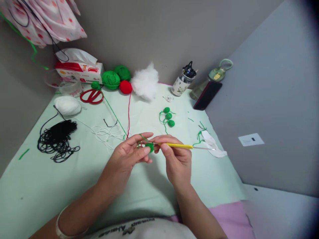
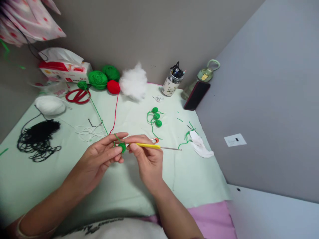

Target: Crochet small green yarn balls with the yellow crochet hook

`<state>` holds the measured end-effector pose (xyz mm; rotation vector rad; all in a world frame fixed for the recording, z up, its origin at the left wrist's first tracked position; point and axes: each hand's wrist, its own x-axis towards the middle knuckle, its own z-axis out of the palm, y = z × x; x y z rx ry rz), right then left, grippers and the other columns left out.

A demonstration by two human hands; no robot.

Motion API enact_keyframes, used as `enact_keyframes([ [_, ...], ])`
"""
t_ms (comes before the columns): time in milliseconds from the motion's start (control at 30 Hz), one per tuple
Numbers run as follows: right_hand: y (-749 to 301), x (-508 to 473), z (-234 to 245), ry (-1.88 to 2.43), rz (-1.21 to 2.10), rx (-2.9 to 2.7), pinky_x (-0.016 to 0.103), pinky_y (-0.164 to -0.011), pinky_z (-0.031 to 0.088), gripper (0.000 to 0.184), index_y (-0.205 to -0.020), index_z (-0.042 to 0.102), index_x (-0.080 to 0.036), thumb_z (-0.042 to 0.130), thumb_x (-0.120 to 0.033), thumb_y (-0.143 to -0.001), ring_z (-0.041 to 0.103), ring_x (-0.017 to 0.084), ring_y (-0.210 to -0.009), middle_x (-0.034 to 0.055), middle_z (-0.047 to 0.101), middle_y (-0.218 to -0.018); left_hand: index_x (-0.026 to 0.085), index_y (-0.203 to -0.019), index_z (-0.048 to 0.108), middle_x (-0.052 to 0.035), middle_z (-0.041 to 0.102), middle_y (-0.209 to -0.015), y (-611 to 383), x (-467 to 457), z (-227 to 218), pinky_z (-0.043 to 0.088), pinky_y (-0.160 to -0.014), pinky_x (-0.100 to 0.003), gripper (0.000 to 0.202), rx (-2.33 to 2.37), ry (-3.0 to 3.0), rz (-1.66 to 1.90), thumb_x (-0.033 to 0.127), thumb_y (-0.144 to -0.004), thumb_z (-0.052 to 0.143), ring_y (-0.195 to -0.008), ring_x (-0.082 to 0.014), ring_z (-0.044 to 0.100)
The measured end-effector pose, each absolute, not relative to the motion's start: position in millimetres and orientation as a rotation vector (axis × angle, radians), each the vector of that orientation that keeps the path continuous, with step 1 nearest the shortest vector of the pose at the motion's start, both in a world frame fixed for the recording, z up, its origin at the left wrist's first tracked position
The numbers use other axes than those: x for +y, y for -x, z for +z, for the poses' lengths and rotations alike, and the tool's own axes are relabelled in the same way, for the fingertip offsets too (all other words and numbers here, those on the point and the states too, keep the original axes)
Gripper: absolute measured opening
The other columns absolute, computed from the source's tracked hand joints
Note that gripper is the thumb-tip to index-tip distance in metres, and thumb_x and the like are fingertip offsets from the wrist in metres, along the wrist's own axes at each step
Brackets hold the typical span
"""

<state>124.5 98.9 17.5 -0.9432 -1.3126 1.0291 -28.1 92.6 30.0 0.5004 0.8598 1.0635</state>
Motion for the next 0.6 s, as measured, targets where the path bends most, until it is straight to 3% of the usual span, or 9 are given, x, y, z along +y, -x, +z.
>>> enact_keyframes([
  [167,-126,99,13,0.923,1.132,-1.212,0.032,-0.07,0.059,0.015,-0.098,0.079,-0.025,0.066,-0.033,-0.098,0.069,0.016,-0.075,0.0037,0.078,-0.093,0.021,-0.106,0.081,-0.0009,0.076,-0.084,30,94,28,0.056,-0.07,-0.025,0.026,0.823,-0.457,1.042,0.021,-0.081,0.084,-0.065,-0.0105,0.064],
  [400,-128,104,18,0.896,1.274,-1.08,0.029,-0.06,0.056,0.022,-0.091,0.069,-0.022,0.061,-0.041,-0.1,0.067,0.014,-0.064,0.0036,0.077,-0.083,0.021,-0.107,0.081,-0.0036,0.078,-0.092,34,93,27,0.055,-0.085,-0.028,0.021,0.79,-0.49,1.021,0.025,-0.087,0.079,-0.081,-0.0146,0.07],
  [600,-130,92,22,0.939,0.929,-1.385,0.036,-0.07,0.06,0.02,-0.104,0.071,-0.024,0.051,-0.024,-0.105,0.072,0.018,-0.077,0.0058,0.078,-0.096,0.027,-0.11,0.081,-0.0002,0.074,-0.09,35,91,25,0.054,-0.084,-0.028,0.024,0.936,-0.624,1.077,0.027,-0.086,0.081,-0.081,-0.0143,0.069],
])
